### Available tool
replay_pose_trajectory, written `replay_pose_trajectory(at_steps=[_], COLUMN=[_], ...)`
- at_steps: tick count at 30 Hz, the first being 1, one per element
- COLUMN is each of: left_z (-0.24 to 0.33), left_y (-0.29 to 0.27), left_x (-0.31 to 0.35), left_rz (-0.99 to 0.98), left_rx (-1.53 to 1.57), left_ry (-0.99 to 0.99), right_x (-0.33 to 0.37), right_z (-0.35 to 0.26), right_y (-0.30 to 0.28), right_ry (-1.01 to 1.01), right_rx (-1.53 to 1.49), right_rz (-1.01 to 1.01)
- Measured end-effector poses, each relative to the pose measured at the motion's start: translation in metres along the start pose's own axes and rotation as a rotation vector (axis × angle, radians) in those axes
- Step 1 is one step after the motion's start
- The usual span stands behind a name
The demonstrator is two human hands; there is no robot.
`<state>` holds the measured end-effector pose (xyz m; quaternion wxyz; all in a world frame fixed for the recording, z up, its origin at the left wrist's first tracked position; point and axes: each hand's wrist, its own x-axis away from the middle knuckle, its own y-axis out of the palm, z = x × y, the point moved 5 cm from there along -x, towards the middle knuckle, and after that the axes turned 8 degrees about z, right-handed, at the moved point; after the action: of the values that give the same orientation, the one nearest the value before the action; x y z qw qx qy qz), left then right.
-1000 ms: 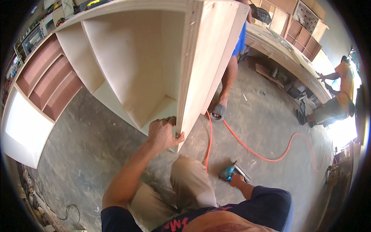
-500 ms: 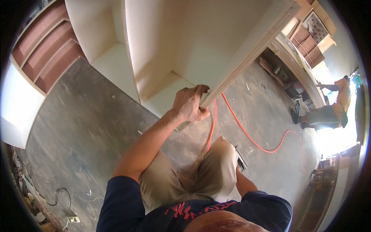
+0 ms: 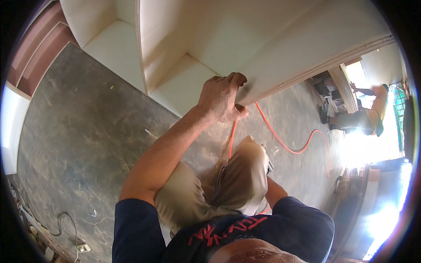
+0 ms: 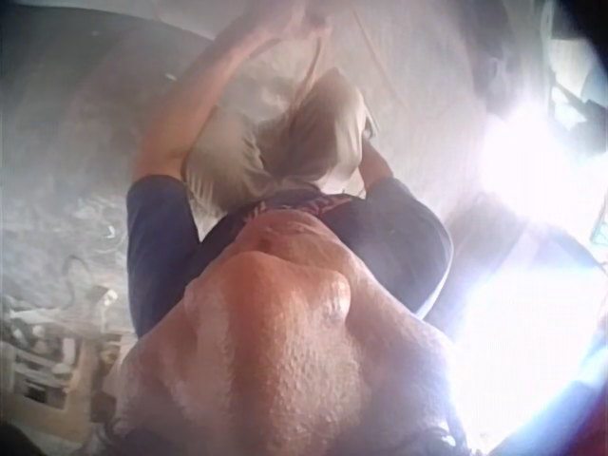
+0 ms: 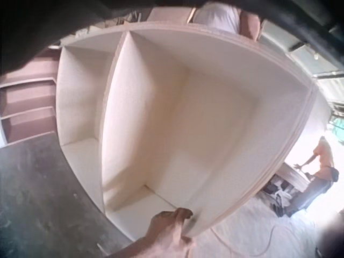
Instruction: The person positions a white panel onto a wooden cabinet frame and secures it using a pneumatic nail gun. They then attach a thin wooden trim strip along the edge of the panel, fastening it with the nail gun while another person assists in the background.
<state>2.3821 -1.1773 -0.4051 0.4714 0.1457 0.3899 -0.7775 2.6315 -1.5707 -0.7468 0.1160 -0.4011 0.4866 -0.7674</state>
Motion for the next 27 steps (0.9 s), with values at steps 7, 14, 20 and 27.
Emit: replay_pose_trajectory(at_steps=[7, 14, 20, 27], left_z=[-0.001, 0.005, 0.026, 0.046], left_y=[0.000, -0.016, -0.035, -0.039], left_x=[0.001, -0.003, -0.015, -0.012], left_rz=[-0.032, 0.101, 0.337, 0.429], left_rx=[0.004, 0.005, 0.072, 0.045], left_ry=[-0.039, -0.048, 0.049, 0.039], right_x=[0.008, -0.005, -0.011, -0.014], right_z=[-0.004, -0.007, 0.001, 0.030], right_y=[0.006, 0.007, 0.005, 0.039], right_ry=[0.002, -0.027, 0.001, -0.025], right_rx=[-0.011, -0.001, -0.020, -0.017], right_rz=[0.002, 0.032, 0.050, 0.142])
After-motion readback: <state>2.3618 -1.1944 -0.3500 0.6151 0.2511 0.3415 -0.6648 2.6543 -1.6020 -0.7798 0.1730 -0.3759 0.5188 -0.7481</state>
